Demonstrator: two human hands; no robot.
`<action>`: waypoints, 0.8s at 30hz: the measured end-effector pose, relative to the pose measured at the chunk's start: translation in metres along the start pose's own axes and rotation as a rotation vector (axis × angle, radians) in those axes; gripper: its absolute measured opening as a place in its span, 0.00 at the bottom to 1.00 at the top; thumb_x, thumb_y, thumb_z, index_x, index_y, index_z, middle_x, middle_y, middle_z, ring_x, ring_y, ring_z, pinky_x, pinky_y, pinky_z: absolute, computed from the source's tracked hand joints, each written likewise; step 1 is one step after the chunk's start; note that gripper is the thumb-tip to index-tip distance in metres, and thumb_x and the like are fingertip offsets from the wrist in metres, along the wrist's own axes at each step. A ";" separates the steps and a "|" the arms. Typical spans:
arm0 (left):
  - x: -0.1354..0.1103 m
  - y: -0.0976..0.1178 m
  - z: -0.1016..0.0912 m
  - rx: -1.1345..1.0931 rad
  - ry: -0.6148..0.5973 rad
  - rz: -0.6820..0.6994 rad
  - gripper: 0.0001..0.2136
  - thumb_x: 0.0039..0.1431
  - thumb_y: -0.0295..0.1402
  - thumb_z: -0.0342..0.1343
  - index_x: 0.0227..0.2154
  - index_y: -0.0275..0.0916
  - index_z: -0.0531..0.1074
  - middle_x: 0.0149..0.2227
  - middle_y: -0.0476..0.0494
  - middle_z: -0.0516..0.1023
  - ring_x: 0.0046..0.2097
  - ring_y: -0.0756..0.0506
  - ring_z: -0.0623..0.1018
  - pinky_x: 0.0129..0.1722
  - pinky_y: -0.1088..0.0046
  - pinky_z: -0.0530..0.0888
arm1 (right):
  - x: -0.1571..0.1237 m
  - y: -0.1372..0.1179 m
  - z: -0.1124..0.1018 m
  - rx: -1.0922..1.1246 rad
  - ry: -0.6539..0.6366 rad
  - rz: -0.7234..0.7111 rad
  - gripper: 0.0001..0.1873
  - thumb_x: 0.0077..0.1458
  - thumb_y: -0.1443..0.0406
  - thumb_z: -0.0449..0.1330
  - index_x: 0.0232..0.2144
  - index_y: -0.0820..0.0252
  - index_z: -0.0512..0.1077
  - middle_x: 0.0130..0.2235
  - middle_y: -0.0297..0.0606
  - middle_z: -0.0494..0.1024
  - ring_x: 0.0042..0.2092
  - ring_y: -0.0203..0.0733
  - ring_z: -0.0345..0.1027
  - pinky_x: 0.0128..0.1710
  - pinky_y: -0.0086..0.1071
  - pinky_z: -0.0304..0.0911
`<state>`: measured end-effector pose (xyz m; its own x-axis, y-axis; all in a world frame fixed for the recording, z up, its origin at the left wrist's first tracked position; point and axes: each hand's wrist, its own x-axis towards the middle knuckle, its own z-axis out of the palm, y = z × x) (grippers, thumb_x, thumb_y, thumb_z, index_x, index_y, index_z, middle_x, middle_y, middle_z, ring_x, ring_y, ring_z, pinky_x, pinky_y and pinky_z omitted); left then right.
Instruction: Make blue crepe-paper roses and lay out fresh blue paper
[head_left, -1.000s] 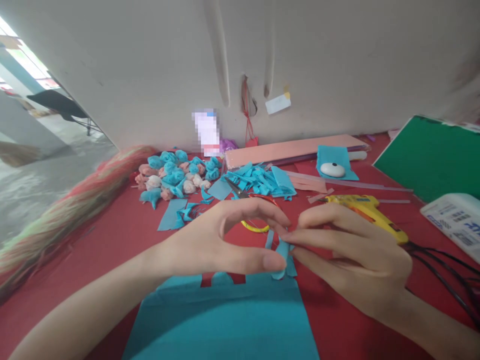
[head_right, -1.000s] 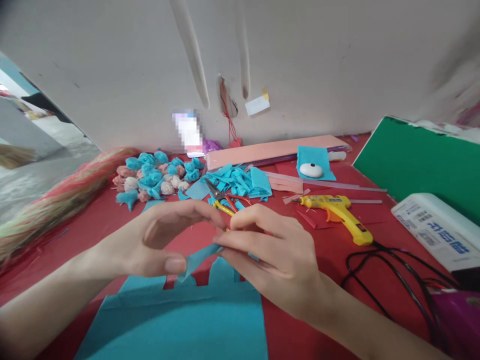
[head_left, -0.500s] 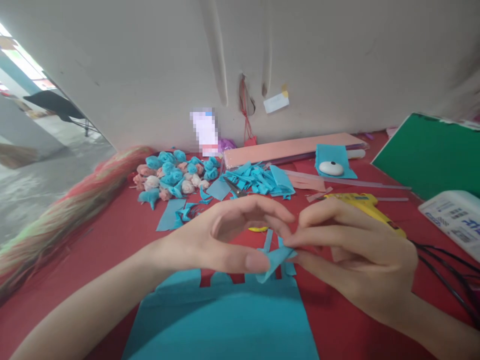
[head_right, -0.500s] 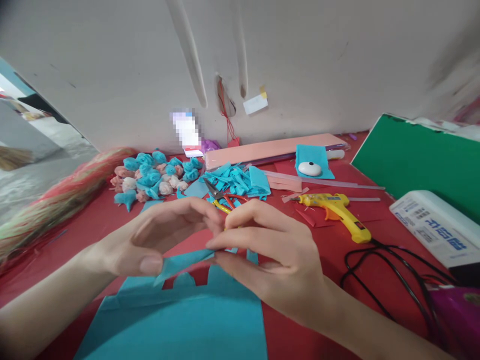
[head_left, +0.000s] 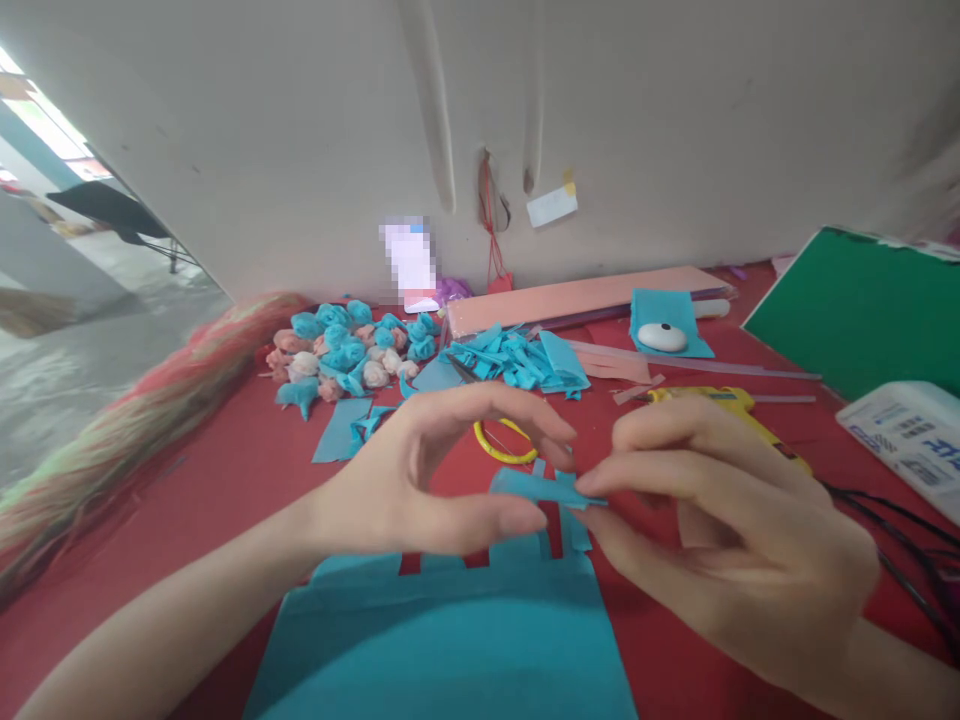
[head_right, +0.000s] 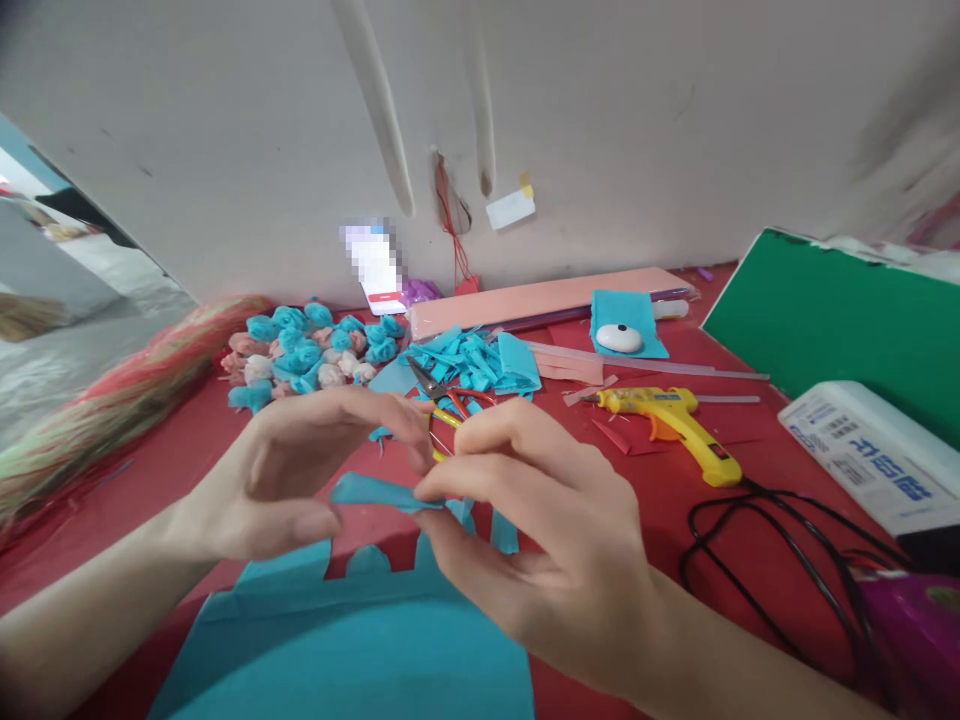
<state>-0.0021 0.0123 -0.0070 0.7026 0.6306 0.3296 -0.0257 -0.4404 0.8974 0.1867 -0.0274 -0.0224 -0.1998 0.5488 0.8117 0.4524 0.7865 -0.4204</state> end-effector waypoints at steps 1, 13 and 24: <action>-0.001 0.000 0.003 0.082 0.019 0.033 0.14 0.48 0.33 0.60 0.40 0.38 0.70 0.37 0.43 0.74 0.41 0.43 0.73 0.47 0.63 0.68 | 0.000 -0.001 -0.001 -0.040 0.003 -0.020 0.06 0.47 0.73 0.60 0.27 0.57 0.69 0.27 0.32 0.70 0.27 0.31 0.65 0.22 0.24 0.64; 0.000 0.003 0.014 0.364 0.171 0.234 0.05 0.47 0.23 0.59 0.28 0.37 0.71 0.26 0.48 0.76 0.31 0.48 0.75 0.50 0.61 0.66 | -0.007 0.001 0.001 -0.130 -0.036 -0.125 0.07 0.52 0.71 0.57 0.30 0.53 0.71 0.28 0.31 0.77 0.27 0.34 0.71 0.29 0.25 0.71; 0.006 0.001 0.003 0.433 0.121 0.337 0.05 0.48 0.20 0.58 0.28 0.34 0.72 0.28 0.44 0.77 0.33 0.49 0.76 0.48 0.64 0.69 | -0.004 0.008 0.011 0.085 -0.035 0.068 0.05 0.47 0.74 0.60 0.29 0.61 0.70 0.28 0.34 0.74 0.24 0.30 0.66 0.20 0.22 0.64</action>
<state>0.0037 0.0137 -0.0052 0.6188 0.4675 0.6312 0.0780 -0.8362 0.5428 0.1817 -0.0208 -0.0332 -0.2015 0.6103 0.7662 0.3911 0.7673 -0.5083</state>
